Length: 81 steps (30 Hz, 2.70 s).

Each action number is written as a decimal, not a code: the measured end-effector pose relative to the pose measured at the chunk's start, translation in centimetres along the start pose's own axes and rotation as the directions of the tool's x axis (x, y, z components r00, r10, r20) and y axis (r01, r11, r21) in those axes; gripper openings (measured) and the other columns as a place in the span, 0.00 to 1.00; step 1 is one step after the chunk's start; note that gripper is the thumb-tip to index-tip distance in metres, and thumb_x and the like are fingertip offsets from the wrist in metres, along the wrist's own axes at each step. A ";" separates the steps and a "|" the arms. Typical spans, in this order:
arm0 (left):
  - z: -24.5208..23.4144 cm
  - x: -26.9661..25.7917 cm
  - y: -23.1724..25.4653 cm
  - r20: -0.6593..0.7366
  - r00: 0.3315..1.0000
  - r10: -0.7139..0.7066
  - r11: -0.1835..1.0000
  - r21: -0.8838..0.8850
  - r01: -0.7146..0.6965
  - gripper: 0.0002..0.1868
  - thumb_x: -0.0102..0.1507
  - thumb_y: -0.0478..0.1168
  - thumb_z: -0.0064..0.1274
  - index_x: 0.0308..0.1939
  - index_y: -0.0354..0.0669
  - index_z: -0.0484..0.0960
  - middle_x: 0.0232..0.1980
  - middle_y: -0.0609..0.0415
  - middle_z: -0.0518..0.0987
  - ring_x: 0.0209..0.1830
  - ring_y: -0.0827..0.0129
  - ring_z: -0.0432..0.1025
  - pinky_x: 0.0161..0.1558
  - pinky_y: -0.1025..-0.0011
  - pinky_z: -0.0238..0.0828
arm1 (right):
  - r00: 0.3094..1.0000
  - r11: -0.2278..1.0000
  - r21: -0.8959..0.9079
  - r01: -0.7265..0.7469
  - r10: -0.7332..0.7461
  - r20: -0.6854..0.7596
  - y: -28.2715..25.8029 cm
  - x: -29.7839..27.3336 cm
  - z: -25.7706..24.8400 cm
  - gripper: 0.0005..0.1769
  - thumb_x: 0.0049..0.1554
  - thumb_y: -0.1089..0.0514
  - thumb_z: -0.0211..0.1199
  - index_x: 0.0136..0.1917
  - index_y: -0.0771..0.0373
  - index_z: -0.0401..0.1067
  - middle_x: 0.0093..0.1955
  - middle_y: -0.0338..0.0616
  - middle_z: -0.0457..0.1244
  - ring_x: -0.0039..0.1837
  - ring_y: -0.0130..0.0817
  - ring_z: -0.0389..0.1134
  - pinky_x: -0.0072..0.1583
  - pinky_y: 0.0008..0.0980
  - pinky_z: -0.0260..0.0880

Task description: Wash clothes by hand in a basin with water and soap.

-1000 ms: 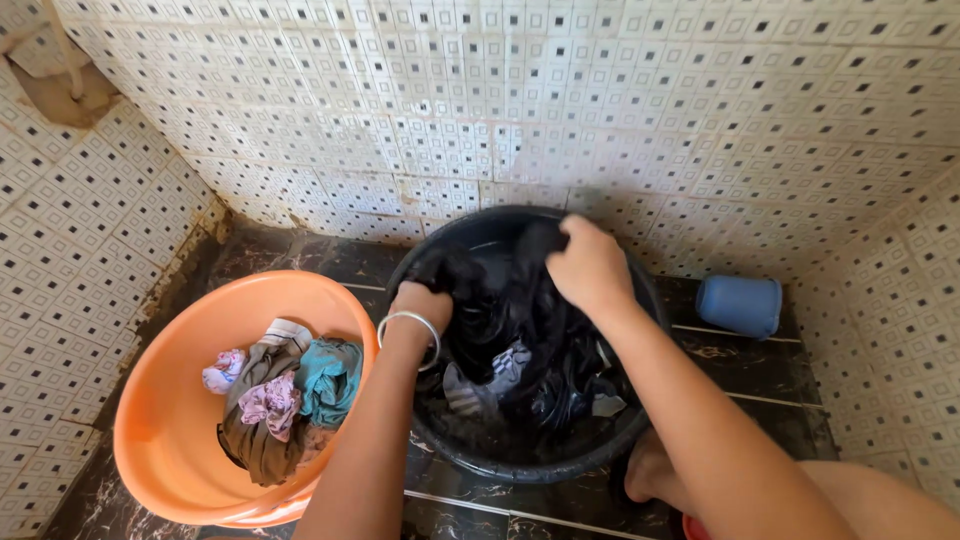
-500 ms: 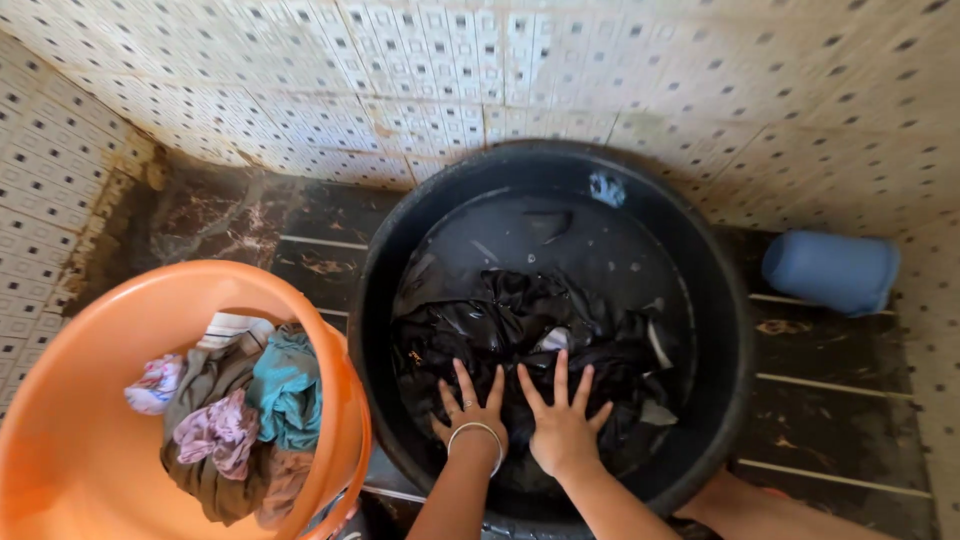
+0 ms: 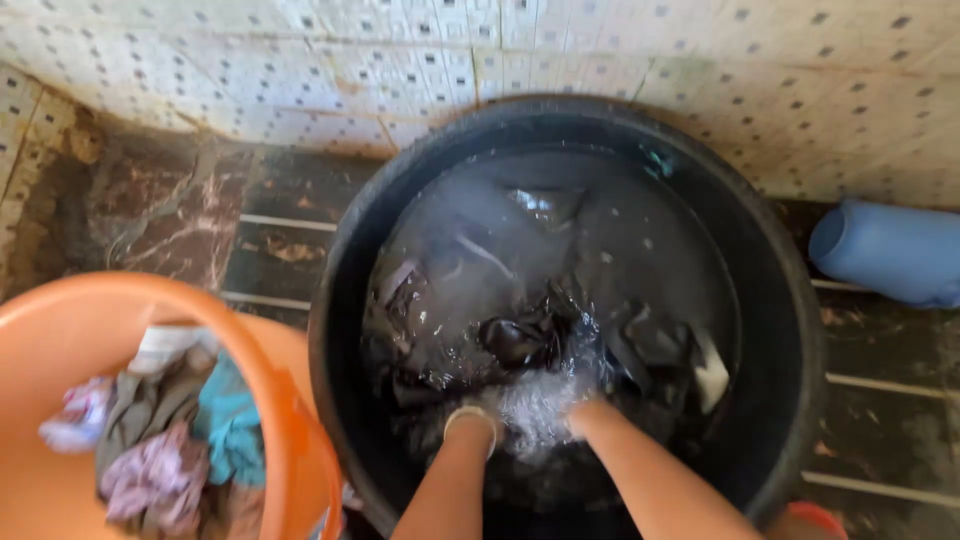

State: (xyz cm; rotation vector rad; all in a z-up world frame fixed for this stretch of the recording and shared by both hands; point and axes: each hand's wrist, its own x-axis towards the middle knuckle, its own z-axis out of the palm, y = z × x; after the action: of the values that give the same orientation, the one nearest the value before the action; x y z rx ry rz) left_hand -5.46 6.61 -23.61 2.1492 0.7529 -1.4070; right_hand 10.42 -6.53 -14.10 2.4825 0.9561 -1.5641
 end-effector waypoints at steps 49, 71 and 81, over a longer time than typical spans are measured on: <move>-11.5 -29.5 9.1 -0.155 0.987 -0.041 0.993 -0.113 0.024 0.63 0.61 0.45 0.64 0.80 0.86 0.27 0.84 0.54 0.12 0.84 0.39 0.21 0.75 0.32 0.35 | 0.857 0.997 -0.068 -0.042 0.001 -0.515 -5.4 -15.6 -2.7 0.40 0.56 0.65 0.53 0.76 0.29 0.60 0.87 0.37 0.32 0.84 0.61 0.34 0.71 0.80 0.32; -5.5 -17.1 2.2 -0.296 0.928 0.227 0.801 -0.485 -0.351 0.53 0.45 0.46 0.74 0.71 0.42 0.64 0.68 0.44 0.74 0.70 0.57 0.69 0.69 0.68 0.65 | 0.971 0.505 0.862 0.036 0.185 -0.149 -6.2 -11.6 -3.9 0.22 0.56 0.63 0.51 0.63 0.57 0.74 0.53 0.59 0.71 0.51 0.54 0.74 0.50 0.52 0.76; -8.2 -27.1 3.1 -0.827 0.545 0.139 0.303 -0.489 -0.818 0.72 0.35 0.35 0.79 0.78 0.47 0.49 0.69 0.51 0.72 0.69 0.62 0.67 0.69 0.67 0.62 | 0.930 0.277 0.899 0.340 0.046 -0.366 -12.7 -28.3 -15.3 0.22 0.58 0.63 0.57 0.66 0.59 0.65 0.53 0.49 0.68 0.52 0.48 0.72 0.46 0.50 0.80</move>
State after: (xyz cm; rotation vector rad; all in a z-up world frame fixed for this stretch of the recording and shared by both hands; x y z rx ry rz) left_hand -6.74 4.36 4.79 1.6602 0.6284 0.2459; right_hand 7.62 -4.14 20.27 3.6220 0.1102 -2.3437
